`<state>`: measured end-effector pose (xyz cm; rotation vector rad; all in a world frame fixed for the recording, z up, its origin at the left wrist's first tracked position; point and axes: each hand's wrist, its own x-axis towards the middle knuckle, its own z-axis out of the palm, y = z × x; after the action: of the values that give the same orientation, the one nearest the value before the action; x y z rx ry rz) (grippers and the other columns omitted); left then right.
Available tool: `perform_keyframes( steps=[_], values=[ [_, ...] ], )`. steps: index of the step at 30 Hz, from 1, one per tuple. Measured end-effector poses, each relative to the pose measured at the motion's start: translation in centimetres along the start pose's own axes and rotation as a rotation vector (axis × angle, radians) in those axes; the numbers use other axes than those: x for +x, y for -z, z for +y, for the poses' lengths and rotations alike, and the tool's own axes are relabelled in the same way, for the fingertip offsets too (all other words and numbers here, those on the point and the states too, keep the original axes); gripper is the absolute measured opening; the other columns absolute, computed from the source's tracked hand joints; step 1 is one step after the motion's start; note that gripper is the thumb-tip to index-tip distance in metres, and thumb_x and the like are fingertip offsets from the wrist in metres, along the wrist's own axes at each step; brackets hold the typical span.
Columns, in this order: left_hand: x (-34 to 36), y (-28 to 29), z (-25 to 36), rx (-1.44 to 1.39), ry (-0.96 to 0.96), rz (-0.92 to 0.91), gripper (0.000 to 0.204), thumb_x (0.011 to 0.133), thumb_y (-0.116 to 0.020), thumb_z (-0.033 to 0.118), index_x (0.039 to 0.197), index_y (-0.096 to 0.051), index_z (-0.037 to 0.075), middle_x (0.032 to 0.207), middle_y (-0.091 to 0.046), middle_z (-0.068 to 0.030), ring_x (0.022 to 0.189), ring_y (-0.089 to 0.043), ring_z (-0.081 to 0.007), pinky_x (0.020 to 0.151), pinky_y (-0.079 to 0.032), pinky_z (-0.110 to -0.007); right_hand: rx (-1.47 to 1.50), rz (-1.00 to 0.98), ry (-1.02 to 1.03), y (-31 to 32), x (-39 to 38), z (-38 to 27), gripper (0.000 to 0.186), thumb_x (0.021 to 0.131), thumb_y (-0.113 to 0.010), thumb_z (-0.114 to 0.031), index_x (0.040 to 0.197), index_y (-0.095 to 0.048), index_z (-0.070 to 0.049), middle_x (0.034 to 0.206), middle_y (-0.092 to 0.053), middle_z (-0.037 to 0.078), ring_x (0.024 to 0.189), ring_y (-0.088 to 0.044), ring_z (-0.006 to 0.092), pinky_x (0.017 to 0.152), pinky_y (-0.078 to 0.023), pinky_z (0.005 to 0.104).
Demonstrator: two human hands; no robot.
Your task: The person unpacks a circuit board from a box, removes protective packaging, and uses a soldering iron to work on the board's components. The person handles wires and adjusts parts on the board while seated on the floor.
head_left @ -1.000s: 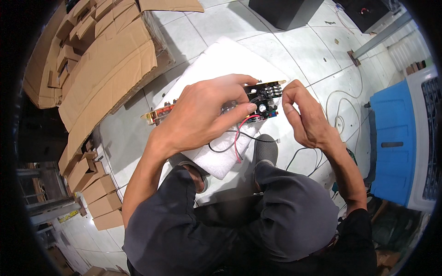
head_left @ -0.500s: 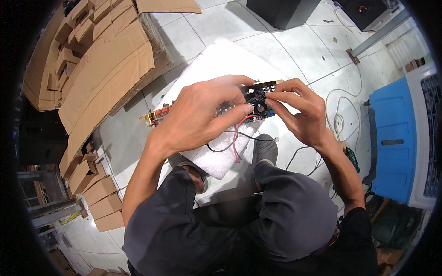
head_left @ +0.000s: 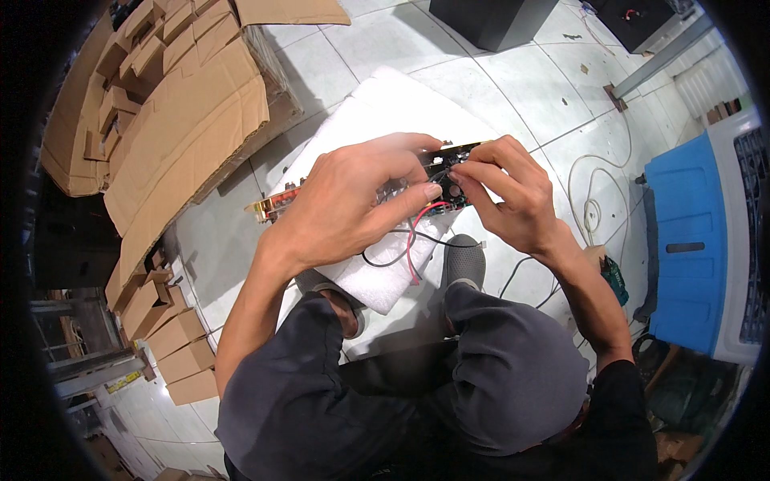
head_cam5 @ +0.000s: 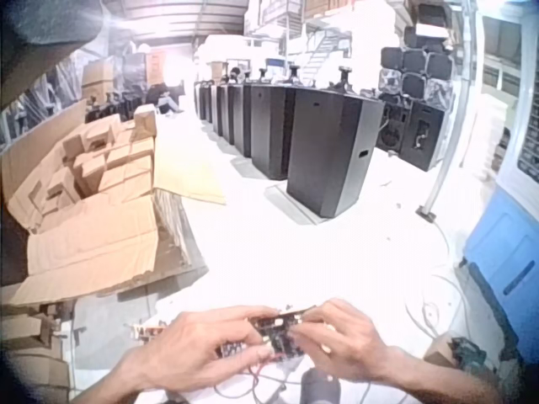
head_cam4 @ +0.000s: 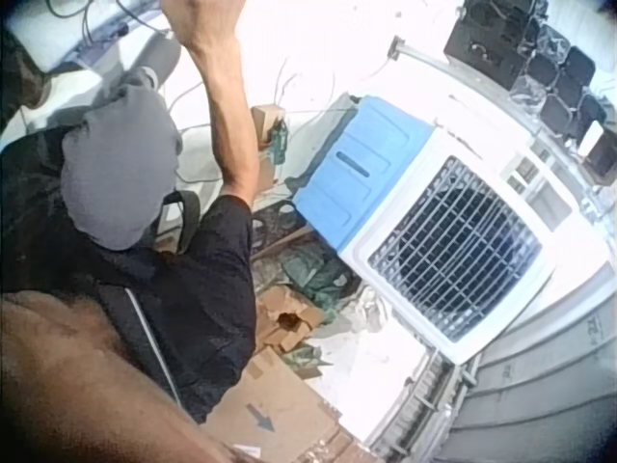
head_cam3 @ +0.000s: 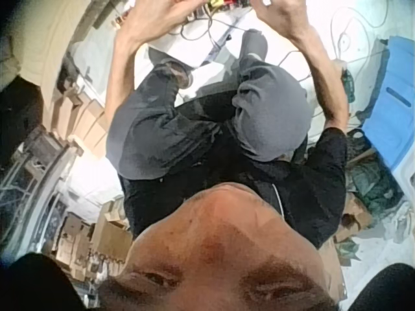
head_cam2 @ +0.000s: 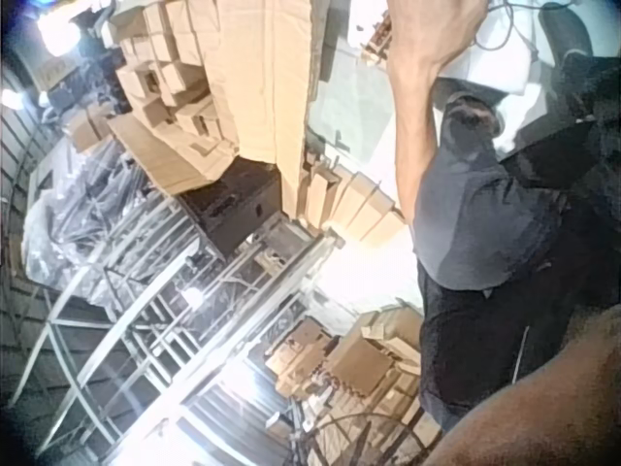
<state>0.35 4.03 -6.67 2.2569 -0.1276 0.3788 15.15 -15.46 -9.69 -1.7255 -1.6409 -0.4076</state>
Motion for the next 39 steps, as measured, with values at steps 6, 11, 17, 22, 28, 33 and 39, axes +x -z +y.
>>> perform_keyframes(
  steps=[6, 11, 17, 22, 28, 33, 39],
  values=[
    [0.0, -0.2, 0.0, -0.004, -0.021, 0.018, 0.023, 0.092, -0.070, 0.025, 0.086, -0.071, 0.002, 0.124, -0.071, -0.0137, 0.085, -0.069, -0.0343, 0.079, -0.053, -0.040, 0.173, -0.008, -0.167, 0.2, 0.0, -0.3, 0.011, 0.083, -0.072, 0.005, 0.092, -0.066, 0.001, 0.091, -0.063, 0.012, 0.079, -0.062, 0.0251, 0.068, -0.051, 0.0360],
    [0.1, 0.3, 0.5, -0.020, 0.036, -0.066, 0.010, 0.089, -0.071, 0.009, 0.089, -0.069, -0.001, 0.130, -0.068, -0.0170, 0.109, -0.069, -0.0274, 0.092, -0.055, -0.038, 0.374, 0.014, -0.363, 0.6, -0.1, -0.5, 0.003, 0.091, -0.065, 0.000, 0.090, -0.064, 0.003, 0.085, -0.061, 0.011, 0.075, -0.059, 0.0193, 0.066, -0.048, 0.0323],
    [0.1, 0.4, 0.6, -0.005, 0.054, -0.076, 0.011, 0.090, -0.070, 0.010, 0.090, -0.068, -0.001, 0.130, -0.068, -0.0171, 0.109, -0.069, -0.0277, 0.091, -0.055, -0.038, 0.431, 0.032, -0.601, 1.1, -0.1, -0.5, 0.015, 0.098, -0.058, -0.003, 0.084, -0.059, 0.002, 0.074, -0.055, 0.007, 0.064, -0.048, 0.0144, 0.058, -0.042, 0.0310],
    [0.1, 0.3, 0.6, -0.004, 0.028, -0.068, 0.012, 0.091, -0.070, 0.010, 0.090, -0.068, -0.002, 0.129, -0.068, -0.0172, 0.108, -0.069, -0.0274, 0.091, -0.055, -0.038, 0.247, 0.008, -0.412, 0.6, -0.2, -0.7, 0.014, 0.096, -0.063, -0.005, 0.084, -0.063, 0.002, 0.076, -0.059, 0.008, 0.062, -0.053, 0.0158, 0.056, -0.044, 0.0318],
    [0.1, 0.4, 0.7, -0.012, 0.038, -0.074, 0.011, 0.091, -0.070, 0.009, 0.090, -0.068, -0.002, 0.130, -0.068, -0.0175, 0.108, -0.069, -0.0273, 0.091, -0.055, -0.038, 0.166, 0.039, -0.313, 0.6, -0.3, -1.1, 0.010, 0.086, -0.075, -0.001, 0.096, -0.076, -0.001, 0.091, -0.069, 0.010, 0.076, -0.068, 0.0188, 0.061, -0.053, 0.0304],
    [0.1, 0.4, 0.5, -0.002, 0.036, -0.069, 0.010, 0.090, -0.070, 0.009, 0.090, -0.068, -0.002, 0.130, -0.067, -0.0178, 0.108, -0.069, -0.0273, 0.091, -0.055, -0.038, 0.181, 0.040, -0.296, 0.5, -0.7, -0.7, 0.017, 0.082, -0.078, 0.001, 0.098, -0.077, -0.004, 0.094, -0.070, 0.009, 0.078, -0.069, 0.0178, 0.061, -0.054, 0.0296],
    [0.1, 0.4, 0.6, -0.008, 0.046, -0.071, 0.009, 0.089, -0.070, 0.008, 0.089, -0.068, -0.001, 0.130, -0.067, -0.0177, 0.109, -0.069, -0.0274, 0.092, -0.055, -0.038, 0.163, 0.013, -0.253, 0.4, -0.4, -0.8, 0.005, 0.087, -0.072, 0.000, 0.090, -0.069, 0.002, 0.086, -0.063, 0.011, 0.074, -0.063, 0.0235, 0.062, -0.050, 0.0363]
  ],
)
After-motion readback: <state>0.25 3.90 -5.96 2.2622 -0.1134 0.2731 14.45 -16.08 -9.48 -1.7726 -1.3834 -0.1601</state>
